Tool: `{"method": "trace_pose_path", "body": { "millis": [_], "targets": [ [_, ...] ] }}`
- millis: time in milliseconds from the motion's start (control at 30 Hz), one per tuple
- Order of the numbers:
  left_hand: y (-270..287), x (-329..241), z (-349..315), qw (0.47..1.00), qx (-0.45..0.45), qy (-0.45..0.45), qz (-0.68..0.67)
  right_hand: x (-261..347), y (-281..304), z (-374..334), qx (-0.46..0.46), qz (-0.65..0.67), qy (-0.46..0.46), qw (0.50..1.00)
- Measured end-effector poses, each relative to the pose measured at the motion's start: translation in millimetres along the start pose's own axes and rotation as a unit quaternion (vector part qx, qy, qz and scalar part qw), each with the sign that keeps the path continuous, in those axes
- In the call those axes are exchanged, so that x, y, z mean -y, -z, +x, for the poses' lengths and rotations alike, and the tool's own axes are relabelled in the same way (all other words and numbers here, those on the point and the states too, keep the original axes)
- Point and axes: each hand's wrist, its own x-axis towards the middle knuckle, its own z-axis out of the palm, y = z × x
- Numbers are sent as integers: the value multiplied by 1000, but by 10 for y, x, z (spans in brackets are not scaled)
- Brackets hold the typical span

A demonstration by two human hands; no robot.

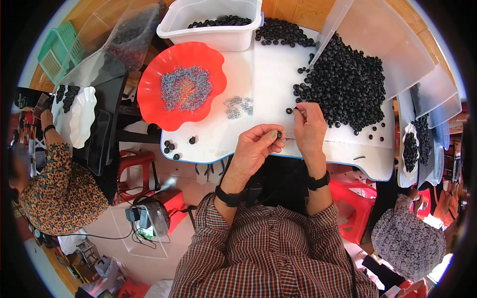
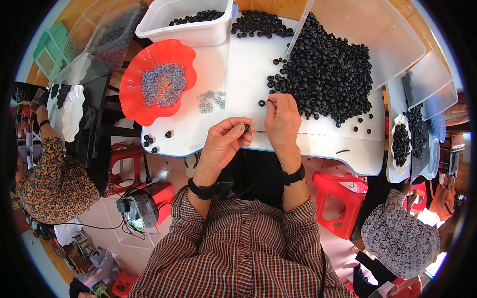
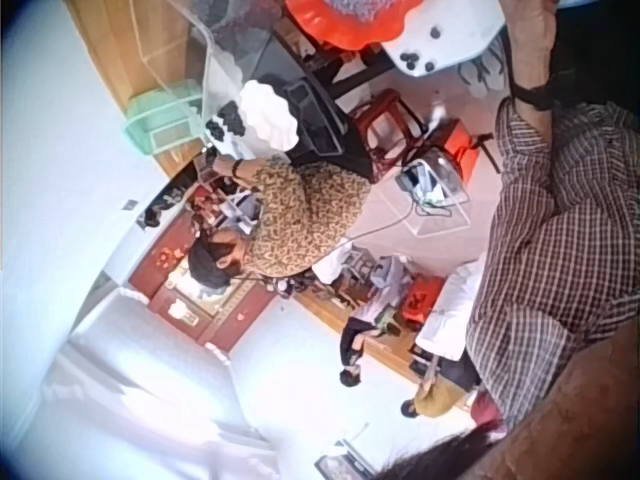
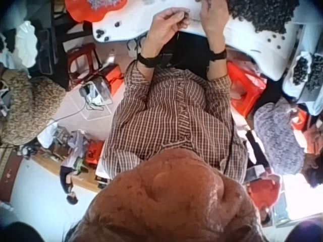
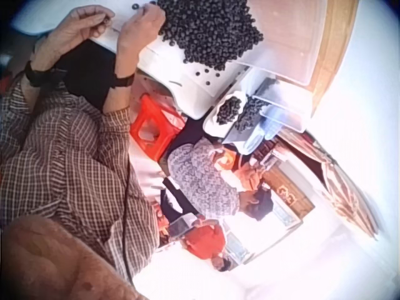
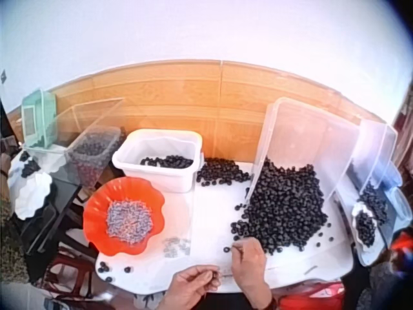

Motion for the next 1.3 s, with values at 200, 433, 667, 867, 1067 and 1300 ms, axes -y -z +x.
{"method": "trace_pose_path", "body": {
  "millis": [200,433,667,867,1067,1300],
  "targets": [
    [-16,7,0,1000,-4,1,-9,88,142,-100,19,227,-146,963],
    [-5,36,0,1000,-11,-6,-7,184,284,-264,93,422,-228,872],
    [-41,68,-16,1000,-11,-14,11,228,339,-338,119,455,-223,854],
    [-74,70,-27,1000,-13,-11,22,189,326,-374,114,453,-219,857],
    [-67,90,-34,1000,-9,-15,26,192,341,-379,110,444,-226,860],
    [-86,74,-45,1000,-3,-15,12,218,366,-364,122,455,-242,848]
  ]
}}
